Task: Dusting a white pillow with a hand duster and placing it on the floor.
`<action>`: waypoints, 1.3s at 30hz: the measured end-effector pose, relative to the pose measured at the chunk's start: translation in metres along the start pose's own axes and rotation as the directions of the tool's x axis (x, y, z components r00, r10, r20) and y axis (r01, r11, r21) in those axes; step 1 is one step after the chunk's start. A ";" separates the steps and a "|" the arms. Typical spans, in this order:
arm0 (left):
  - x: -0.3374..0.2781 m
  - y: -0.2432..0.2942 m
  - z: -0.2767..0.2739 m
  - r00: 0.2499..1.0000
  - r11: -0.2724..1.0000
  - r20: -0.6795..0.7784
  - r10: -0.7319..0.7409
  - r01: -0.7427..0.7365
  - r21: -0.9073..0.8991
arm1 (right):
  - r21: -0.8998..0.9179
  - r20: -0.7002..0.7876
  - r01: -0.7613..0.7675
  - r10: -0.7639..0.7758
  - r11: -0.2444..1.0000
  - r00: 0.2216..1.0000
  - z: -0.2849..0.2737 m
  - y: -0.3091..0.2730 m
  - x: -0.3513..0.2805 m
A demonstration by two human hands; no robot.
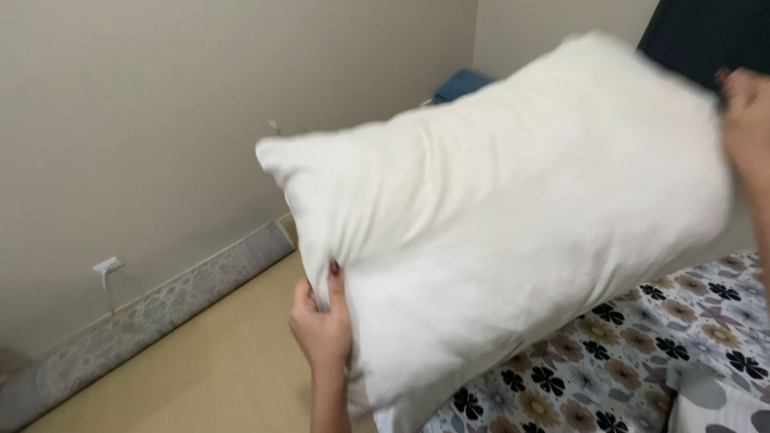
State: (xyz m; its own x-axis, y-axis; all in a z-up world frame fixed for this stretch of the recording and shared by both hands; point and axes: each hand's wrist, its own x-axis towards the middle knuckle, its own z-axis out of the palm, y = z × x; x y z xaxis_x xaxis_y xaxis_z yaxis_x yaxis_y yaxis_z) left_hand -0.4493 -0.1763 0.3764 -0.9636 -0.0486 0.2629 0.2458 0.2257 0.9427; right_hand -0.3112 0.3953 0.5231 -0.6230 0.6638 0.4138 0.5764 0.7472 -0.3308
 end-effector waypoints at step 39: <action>0.073 -0.090 0.113 0.755 0.662 0.344 0.558 -0.655 0.364 | 0.127 -0.014 0.475 -0.477 0.871 0.879 0.258 -0.151 -0.103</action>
State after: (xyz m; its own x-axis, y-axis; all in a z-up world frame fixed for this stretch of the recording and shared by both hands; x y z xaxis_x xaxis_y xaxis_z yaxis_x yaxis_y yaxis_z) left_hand -0.5540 -0.0905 0.2873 -0.6263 0.4243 0.6540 0.7559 0.5355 0.3765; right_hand -0.4700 0.2225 0.3116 -0.8148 0.2266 0.5336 0.1391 0.9700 -0.1995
